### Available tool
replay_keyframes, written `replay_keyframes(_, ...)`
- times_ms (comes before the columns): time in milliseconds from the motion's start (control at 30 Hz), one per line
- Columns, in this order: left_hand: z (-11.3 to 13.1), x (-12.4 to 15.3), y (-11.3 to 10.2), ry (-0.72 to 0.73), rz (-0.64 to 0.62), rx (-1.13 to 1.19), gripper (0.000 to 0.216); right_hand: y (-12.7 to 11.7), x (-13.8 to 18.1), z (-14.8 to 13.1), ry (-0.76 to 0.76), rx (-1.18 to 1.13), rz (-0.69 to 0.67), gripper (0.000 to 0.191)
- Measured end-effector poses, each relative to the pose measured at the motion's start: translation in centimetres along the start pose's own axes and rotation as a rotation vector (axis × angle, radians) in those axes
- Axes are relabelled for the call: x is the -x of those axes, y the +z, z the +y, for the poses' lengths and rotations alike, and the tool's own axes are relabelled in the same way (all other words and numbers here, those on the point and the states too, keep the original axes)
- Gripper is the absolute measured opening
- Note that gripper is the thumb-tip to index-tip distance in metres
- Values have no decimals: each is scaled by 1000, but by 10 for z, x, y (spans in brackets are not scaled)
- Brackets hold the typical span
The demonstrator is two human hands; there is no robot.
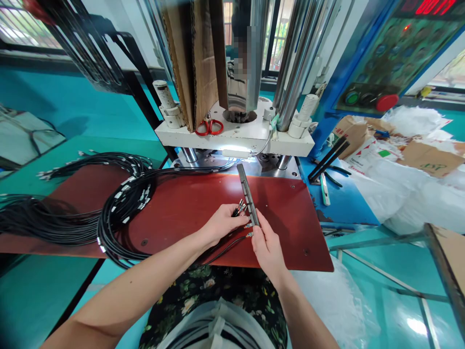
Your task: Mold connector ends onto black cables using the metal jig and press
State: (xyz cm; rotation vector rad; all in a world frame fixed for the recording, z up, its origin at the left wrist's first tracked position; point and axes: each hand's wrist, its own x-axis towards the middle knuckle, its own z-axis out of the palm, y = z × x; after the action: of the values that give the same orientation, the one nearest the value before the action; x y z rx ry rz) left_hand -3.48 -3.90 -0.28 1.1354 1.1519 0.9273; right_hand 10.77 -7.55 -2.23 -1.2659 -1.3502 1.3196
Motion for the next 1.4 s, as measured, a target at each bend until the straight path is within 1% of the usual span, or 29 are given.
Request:
replay_keyframes(100, -2, 1, -1, 45, 35, 27, 16, 1, 0, -1, 7, 20, -28, 48)
replay_keyframes(233, -2, 1, -2, 96, 31, 104, 20, 0, 0, 1, 28, -71, 16, 47)
replay_keyframes(333, 0, 0, -4, 94, 99, 136, 22, -3, -1, 8, 6, -162, 25, 47)
replay_keyframes(400, 2, -2, -5, 66, 115, 132, 24, -5, -1, 12, 1, -220, 21, 46)
replay_keyframes(433, 3, -3, -6, 38, 94, 124, 25, -6, -1, 14, 3, -246, 17, 46)
replay_keyframes(567, 8, -6, -8, -125, -57, 122, 21, -10, -2, 16, 23, -315, -6, 46)
replay_keyframes(633, 10, -6, -8, -163, -82, 150, 20, -11, -3, 15, 37, -312, -21, 45)
replay_keyframes(733, 12, -7, -7, -165, -69, 166, 20, -11, -2, 14, 41, -256, -34, 46)
replay_keyframes(900, 8, -7, -4, -100, 11, 167, 19, -4, 0, 3, -11, -60, -27, 46)
replay_keyframes(967, 6, -5, -5, -67, 26, 131, 22, -2, 0, 1, -20, -27, -35, 45)
replay_keyframes(1067, 5, -3, -7, -19, 8, 106, 24, -3, -1, 3, 8, -73, -31, 45)
replay_keyframes(1167, 5, -2, -12, -10, 1, 208, 24, -7, -3, 10, 20, -175, -17, 46)
replay_keyframes(1267, 4, -3, -15, -4, 43, 244, 20, -9, -4, 14, 22, -254, -15, 45)
replay_keyframes(1333, 2, -4, -16, 55, 85, 154, 19, -9, -4, 15, 20, -277, -21, 45)
replay_keyframes(1400, 0, -5, -17, 149, 118, -8, 18, -9, -3, 15, 13, -290, -28, 44)
